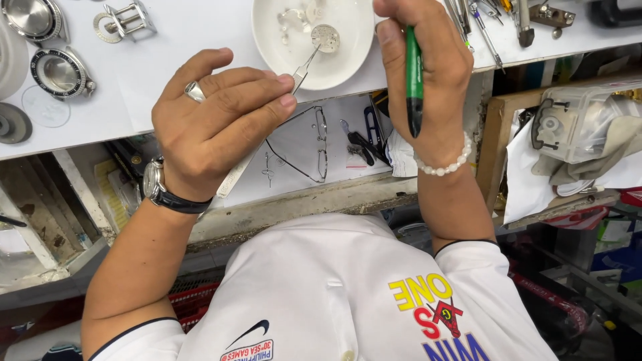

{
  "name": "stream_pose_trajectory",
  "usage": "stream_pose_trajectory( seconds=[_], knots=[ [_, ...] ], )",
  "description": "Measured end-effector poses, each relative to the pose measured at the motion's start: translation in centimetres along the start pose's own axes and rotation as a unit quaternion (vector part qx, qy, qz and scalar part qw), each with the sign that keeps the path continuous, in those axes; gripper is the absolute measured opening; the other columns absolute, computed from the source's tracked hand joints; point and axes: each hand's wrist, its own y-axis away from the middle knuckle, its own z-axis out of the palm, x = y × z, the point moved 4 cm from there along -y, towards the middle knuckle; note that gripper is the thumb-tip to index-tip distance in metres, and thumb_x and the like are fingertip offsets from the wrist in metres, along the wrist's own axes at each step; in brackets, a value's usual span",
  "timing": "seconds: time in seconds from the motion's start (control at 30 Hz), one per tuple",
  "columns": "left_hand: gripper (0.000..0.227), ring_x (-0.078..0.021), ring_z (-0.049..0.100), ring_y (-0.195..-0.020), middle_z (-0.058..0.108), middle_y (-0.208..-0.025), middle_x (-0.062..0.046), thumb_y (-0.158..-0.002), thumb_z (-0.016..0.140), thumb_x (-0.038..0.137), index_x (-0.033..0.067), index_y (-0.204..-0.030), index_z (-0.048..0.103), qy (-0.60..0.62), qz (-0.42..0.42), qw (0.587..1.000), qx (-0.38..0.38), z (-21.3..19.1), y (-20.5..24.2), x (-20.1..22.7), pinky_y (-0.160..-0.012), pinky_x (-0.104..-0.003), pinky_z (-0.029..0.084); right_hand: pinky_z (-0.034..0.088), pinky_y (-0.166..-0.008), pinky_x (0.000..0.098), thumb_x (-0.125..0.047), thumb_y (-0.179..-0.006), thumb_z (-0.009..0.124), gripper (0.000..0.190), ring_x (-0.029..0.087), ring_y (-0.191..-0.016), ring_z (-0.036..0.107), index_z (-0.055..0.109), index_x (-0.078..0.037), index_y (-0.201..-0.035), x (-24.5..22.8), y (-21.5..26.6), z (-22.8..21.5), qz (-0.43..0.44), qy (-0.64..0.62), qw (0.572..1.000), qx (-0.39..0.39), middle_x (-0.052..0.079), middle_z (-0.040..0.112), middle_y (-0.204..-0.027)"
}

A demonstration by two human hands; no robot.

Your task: The person uses tweezers to hold a small watch component and a brush to clean it over a white dish. The person repeatedly brushes the component while holding it steady, occasionally adjusting its position.

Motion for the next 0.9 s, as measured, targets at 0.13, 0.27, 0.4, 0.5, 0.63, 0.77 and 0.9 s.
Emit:
stream_pose_trajectory(
  seconds=[0.13,0.27,0.4,0.5,0.63,0.77,0.9],
  knots=[
    [0.011,-0.0323,0.081,-0.084,0.081,-0.105,-0.015,-0.103,0.076,-0.007,0.0037,-0.107,0.075,-0.005,0.003,1.0,0.008,0.1,0.2,-0.3,-0.094,-0.05,0.055,0.067,-0.077,0.0378,-0.009,-0.118,0.048,0.015,0.033,-0.093,0.077,0.055,-0.001,-0.129,1.4,1.0,0.3,0.025,-0.037,0.995,0.086,0.02,0.071,-0.112],
    [0.011,-0.0327,0.08,-0.083,0.081,-0.105,-0.015,-0.104,0.071,-0.007,0.0027,-0.106,0.075,-0.005,0.013,1.0,0.011,0.4,-0.3,-0.5,-0.095,-0.049,0.052,0.06,-0.074,0.0422,-0.028,-0.12,0.051,0.031,0.037,-0.085,0.076,0.056,-0.005,-0.141,2.3,2.3,-0.1,0.07,-0.164,0.964,0.197,0.029,0.076,-0.099],
    [0.01,-0.034,0.08,-0.081,0.082,-0.105,-0.015,-0.105,0.069,-0.006,0.0017,-0.108,0.074,-0.005,0.026,0.999,0.022,1.0,-0.8,-1.0,-0.097,-0.05,0.049,0.058,-0.07,0.0406,-0.037,-0.116,0.054,0.04,0.032,-0.081,0.07,0.06,-0.004,-0.139,2.6,2.6,0.0,0.081,-0.161,0.958,0.222,0.027,0.072,-0.093],
    [0.01,-0.0346,0.08,-0.081,0.082,-0.105,-0.016,-0.107,0.066,-0.005,0.0007,-0.104,0.075,-0.008,0.027,1.0,0.01,1.3,-1.1,-1.2,-0.099,-0.049,0.045,0.059,-0.068,0.0386,-0.037,-0.116,0.052,0.04,0.031,-0.078,0.069,0.061,-0.002,-0.131,2.2,2.3,-0.1,0.073,-0.143,0.962,0.223,0.025,0.069,-0.088],
    [0.007,-0.0313,0.079,-0.08,0.082,-0.104,-0.014,-0.107,0.071,-0.003,0.0004,-0.104,0.076,-0.005,0.003,1.0,0.003,1.0,-1.1,-1.3,-0.101,-0.046,0.044,0.055,-0.063,0.0386,-0.04,-0.115,0.05,0.043,0.033,-0.072,0.067,0.064,-0.001,-0.128,2.6,2.3,-0.3,0.063,-0.155,0.958,0.234,0.024,0.064,-0.089],
    [0.005,-0.037,0.081,-0.098,0.08,-0.108,-0.022,-0.106,0.076,-0.007,-0.0041,-0.109,0.074,0.067,-0.089,0.994,-0.014,-0.8,-1.3,-1.2,-0.106,-0.047,0.042,0.057,-0.059,0.0386,-0.045,-0.113,0.05,0.048,0.033,-0.074,0.069,0.061,0.002,-0.115,1.7,1.4,-0.7,0.095,-0.168,0.953,0.232,0.02,0.061,-0.092],
    [0.013,-0.0385,0.077,-0.096,0.074,-0.107,-0.026,-0.107,0.072,0.0,-0.0091,-0.113,0.067,0.151,-0.181,0.969,0.076,-1.1,0.3,-1.2,-0.087,-0.048,0.059,0.062,-0.066,0.0364,-0.017,-0.112,0.063,0.018,0.029,-0.083,0.069,0.058,-0.001,-0.118,2.4,1.0,-0.2,0.064,-0.198,0.961,0.184,0.016,0.062,-0.108]
  ],
)
